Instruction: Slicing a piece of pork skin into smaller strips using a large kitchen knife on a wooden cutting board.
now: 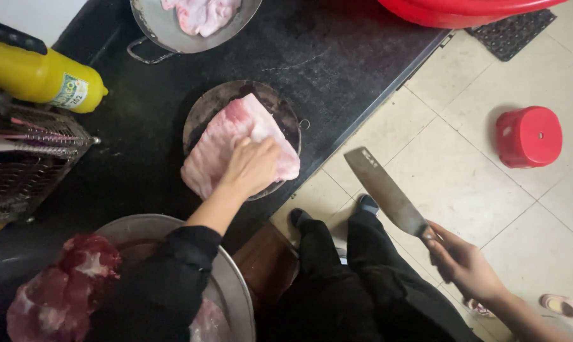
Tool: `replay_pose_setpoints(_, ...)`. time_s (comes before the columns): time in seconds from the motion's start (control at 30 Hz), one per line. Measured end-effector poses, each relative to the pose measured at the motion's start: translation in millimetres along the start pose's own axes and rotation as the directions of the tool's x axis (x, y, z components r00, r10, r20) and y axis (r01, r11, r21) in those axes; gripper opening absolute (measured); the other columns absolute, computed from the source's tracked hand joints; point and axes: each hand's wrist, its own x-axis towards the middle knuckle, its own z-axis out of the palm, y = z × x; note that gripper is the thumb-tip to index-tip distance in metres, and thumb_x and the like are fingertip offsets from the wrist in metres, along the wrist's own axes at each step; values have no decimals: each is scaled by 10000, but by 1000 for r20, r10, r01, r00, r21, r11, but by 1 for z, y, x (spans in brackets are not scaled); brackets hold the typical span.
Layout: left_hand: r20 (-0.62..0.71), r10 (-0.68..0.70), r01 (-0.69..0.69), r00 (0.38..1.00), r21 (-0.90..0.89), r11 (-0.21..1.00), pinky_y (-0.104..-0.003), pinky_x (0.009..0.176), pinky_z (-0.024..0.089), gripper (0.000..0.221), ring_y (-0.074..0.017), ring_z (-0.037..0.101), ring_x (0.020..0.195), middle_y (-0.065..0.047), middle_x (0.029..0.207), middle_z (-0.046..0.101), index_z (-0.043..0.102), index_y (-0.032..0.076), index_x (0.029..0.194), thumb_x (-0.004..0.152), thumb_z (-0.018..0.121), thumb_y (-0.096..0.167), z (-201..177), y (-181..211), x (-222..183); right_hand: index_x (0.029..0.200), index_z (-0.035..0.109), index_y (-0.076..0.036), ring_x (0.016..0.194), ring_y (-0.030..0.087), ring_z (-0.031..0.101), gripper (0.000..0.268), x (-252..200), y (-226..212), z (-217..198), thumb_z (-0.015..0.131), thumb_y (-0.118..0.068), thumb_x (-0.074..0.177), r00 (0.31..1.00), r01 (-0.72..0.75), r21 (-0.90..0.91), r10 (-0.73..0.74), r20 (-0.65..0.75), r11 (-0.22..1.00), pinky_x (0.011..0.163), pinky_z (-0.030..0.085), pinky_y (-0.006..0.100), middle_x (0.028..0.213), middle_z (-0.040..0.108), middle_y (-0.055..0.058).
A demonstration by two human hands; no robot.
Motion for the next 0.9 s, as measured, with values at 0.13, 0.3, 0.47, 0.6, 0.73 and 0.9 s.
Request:
replay_pose_setpoints(0.13, -394, -200, 260, 897, 106, 960, -440, 873, 539, 322, -242, 718, 900, -86, 1211, 710, 734, 116, 1186, 898, 687, 253, 49, -18, 17, 1535, 594, -196, 485, 215, 543, 525, 11, -25, 23, 522, -312, 1028, 997, 66, 50, -67, 29, 997, 322, 418, 321, 699, 538, 108)
replay_pose_setpoints(0.3, -557, -406, 495, 725, 12, 869, -571, 1155, 305, 579, -425, 670, 1121, 7, 1644, 479, 596, 227, 1469, 932, 570, 442, 66, -26, -2, 1564, 564, -189, 1002, 519, 759, 583, 23, -66, 64, 628, -276, 991, 952, 294, -113, -301, -51, 949, 902, 571, 590, 1053, 783, 339)
replay_pose_setpoints(0.47, -657, -462, 536, 596, -102, 838, -547, 1191, 220, 619, -456, 366, 1476, -30, 1720, 381, 578, 258, 1534, 938, 628, 416, 80, -23, -7, 1612, 418, -154, 957, 429, 753, 676, 32, -102, 118, 621, -138, 967, 864, 502, -8, -502, -36, 865, 879, 588, 565, 1115, 784, 257)
replay_pose_setpoints(0.6, -570, -594, 544, 568, -282, 790, -533, 1204, 214, 616, -409, 223, 1594, -17, 1763, 285, 495, 307, 1600, 1004, 562, 449, 92, -24, -3, 1619, 423, -120, 675, 278, 724, 588, 46, -115, 145, 574, -159, 1052, 846, 533, 112, -531, -45, 839, 624, 628, 433, 959, 788, 175)
replay_pose_setpoints(0.73, -568, -611, 566, 552, -283, 774, -524, 1223, 250, 593, -375, 214, 1611, -15, 1760, 296, 496, 314, 1602, 1023, 563, 422, 89, -19, -2, 1607, 488, -186, 577, 250, 709, 553, 60, -110, 158, 570, -179, 1060, 889, 456, 78, -457, -12, 886, 537, 609, 367, 859, 784, 142)
replay_pose_setpoints(0.9, -542, -640, 577, 544, -313, 755, -541, 1258, 218, 611, -352, 156, 1634, -10, 1764, 272, 478, 333, 1603, 1003, 550, 414, 93, -19, -2, 1586, 531, -198, 596, 263, 730, 580, 76, -84, 169, 630, -122, 1019, 905, 422, 88, -425, 16, 902, 509, 608, 366, 972, 825, 173)
